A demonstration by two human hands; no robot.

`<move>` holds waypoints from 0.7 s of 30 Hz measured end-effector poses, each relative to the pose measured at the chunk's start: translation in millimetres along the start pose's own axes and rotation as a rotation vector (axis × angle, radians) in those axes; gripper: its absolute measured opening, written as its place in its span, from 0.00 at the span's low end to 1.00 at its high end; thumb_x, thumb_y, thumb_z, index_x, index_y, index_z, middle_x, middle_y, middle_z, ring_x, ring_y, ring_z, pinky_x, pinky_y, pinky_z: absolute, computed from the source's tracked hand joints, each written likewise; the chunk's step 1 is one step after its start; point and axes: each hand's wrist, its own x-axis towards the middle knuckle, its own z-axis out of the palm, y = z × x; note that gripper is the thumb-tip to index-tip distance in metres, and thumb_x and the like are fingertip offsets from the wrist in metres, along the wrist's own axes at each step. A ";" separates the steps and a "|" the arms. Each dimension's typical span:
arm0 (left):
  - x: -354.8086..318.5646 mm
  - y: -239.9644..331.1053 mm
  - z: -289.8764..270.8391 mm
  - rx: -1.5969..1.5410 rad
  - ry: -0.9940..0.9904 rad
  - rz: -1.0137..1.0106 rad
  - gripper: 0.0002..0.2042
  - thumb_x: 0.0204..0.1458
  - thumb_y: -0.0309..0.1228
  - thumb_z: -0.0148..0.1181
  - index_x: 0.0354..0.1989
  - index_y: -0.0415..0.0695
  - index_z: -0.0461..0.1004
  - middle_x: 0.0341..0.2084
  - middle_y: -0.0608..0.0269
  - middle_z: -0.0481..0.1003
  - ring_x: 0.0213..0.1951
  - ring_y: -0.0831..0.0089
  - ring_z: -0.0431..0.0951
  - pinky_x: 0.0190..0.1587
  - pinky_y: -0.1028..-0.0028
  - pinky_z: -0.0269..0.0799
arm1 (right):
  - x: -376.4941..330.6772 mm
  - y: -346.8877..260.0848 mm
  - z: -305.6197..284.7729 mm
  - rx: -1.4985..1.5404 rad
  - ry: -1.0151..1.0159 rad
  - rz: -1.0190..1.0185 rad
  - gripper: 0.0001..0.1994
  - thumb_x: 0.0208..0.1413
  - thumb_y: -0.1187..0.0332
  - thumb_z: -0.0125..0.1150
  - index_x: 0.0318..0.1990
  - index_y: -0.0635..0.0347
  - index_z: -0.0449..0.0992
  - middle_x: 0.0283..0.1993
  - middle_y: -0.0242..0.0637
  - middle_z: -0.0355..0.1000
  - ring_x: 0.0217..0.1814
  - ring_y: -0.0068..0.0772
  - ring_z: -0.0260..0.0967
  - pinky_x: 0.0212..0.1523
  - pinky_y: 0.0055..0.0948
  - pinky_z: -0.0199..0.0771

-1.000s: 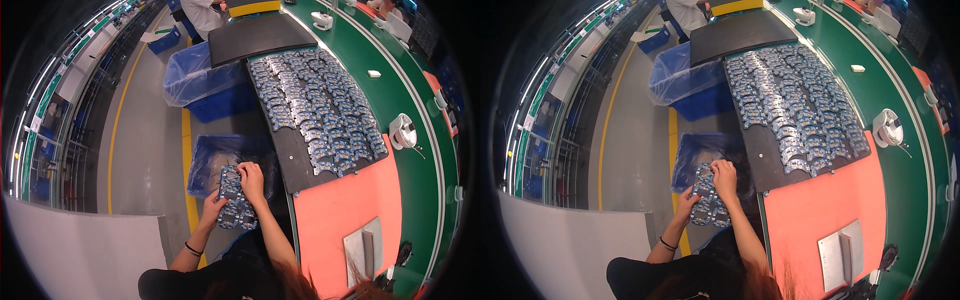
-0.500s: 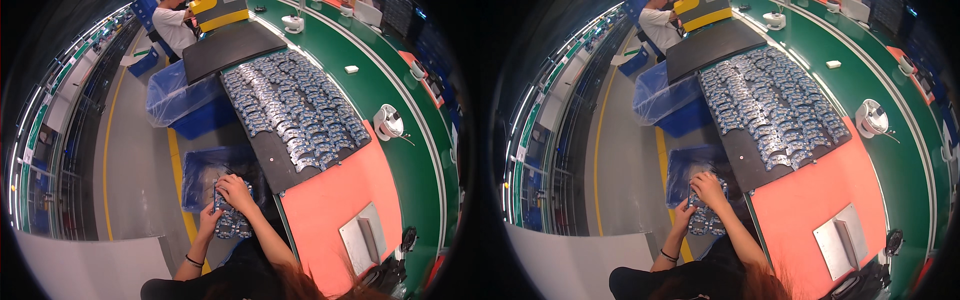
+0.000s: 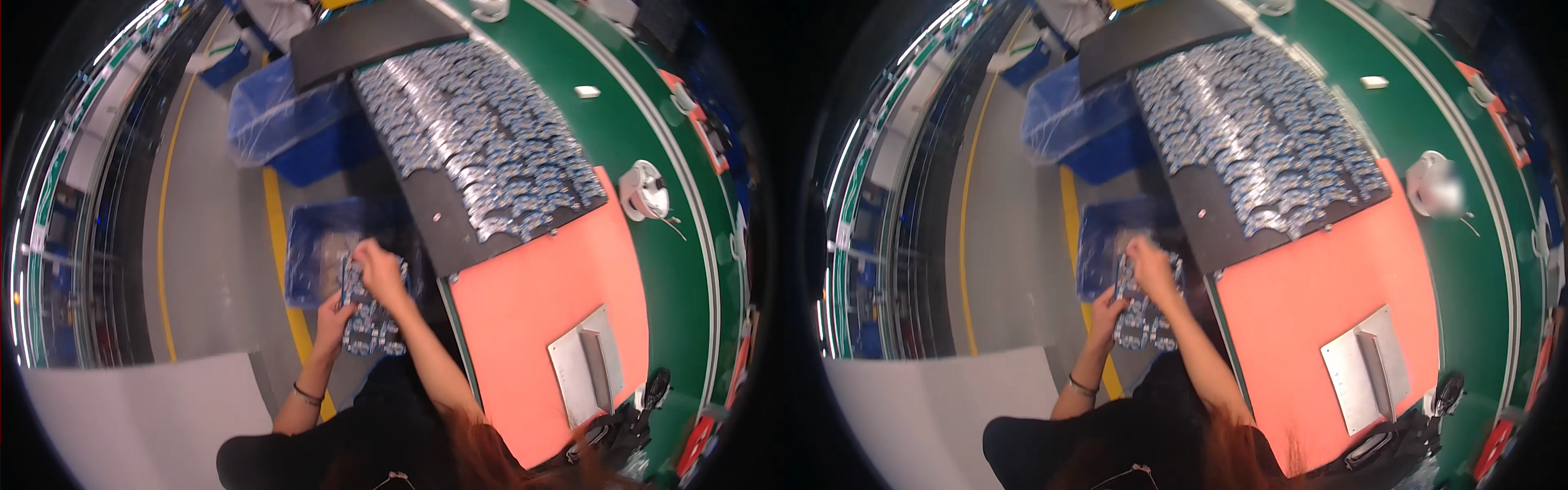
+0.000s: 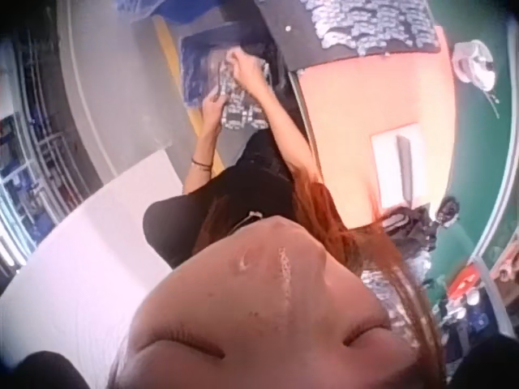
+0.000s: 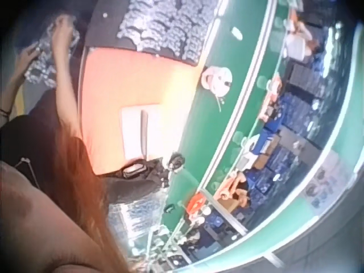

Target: Sorting and inspecting circuit board panels on an assembly line.

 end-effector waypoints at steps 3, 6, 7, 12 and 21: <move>4.7 4.5 3.4 0.000 0.016 0.034 0.19 0.57 0.21 0.56 0.58 0.36 0.71 0.44 0.66 0.78 0.41 0.80 0.76 0.45 0.78 0.73 | 15.3 2.7 -14.9 0.030 0.039 0.021 0.02 0.61 0.75 0.57 0.38 0.64 0.74 0.34 0.46 0.78 0.36 0.42 0.80 0.37 0.31 0.77; -0.2 11.6 4.9 -0.022 0.029 0.032 0.19 0.57 0.22 0.56 0.59 0.36 0.71 0.44 0.65 0.78 0.41 0.81 0.77 0.45 0.78 0.74 | 17.2 -7.9 -23.8 -0.007 -0.044 -0.036 0.10 0.54 0.73 0.62 0.45 0.60 0.78 0.46 0.43 0.77 0.52 0.48 0.73 0.52 0.37 0.71; 0.5 11.3 4.7 -0.043 0.040 0.031 0.19 0.57 0.21 0.57 0.59 0.36 0.71 0.44 0.65 0.78 0.41 0.81 0.77 0.44 0.78 0.74 | 14.7 -4.1 -20.2 0.000 -0.062 -0.033 0.10 0.54 0.73 0.62 0.45 0.60 0.78 0.46 0.43 0.77 0.52 0.48 0.73 0.52 0.37 0.71; -4.0 7.3 3.1 -0.006 0.033 0.037 0.19 0.57 0.21 0.57 0.59 0.36 0.71 0.44 0.66 0.78 0.41 0.82 0.76 0.44 0.79 0.74 | 4.9 -1.4 -13.8 -0.084 -0.070 -0.097 0.07 0.53 0.73 0.64 0.40 0.58 0.80 0.47 0.40 0.77 0.52 0.46 0.72 0.55 0.39 0.69; -8.3 9.9 8.7 0.028 0.021 0.085 0.20 0.58 0.22 0.57 0.60 0.36 0.69 0.44 0.66 0.77 0.41 0.83 0.76 0.45 0.80 0.73 | 10.9 -19.2 -21.1 -0.111 0.012 -0.196 0.05 0.52 0.74 0.65 0.37 0.60 0.80 0.45 0.38 0.78 0.50 0.44 0.72 0.51 0.38 0.71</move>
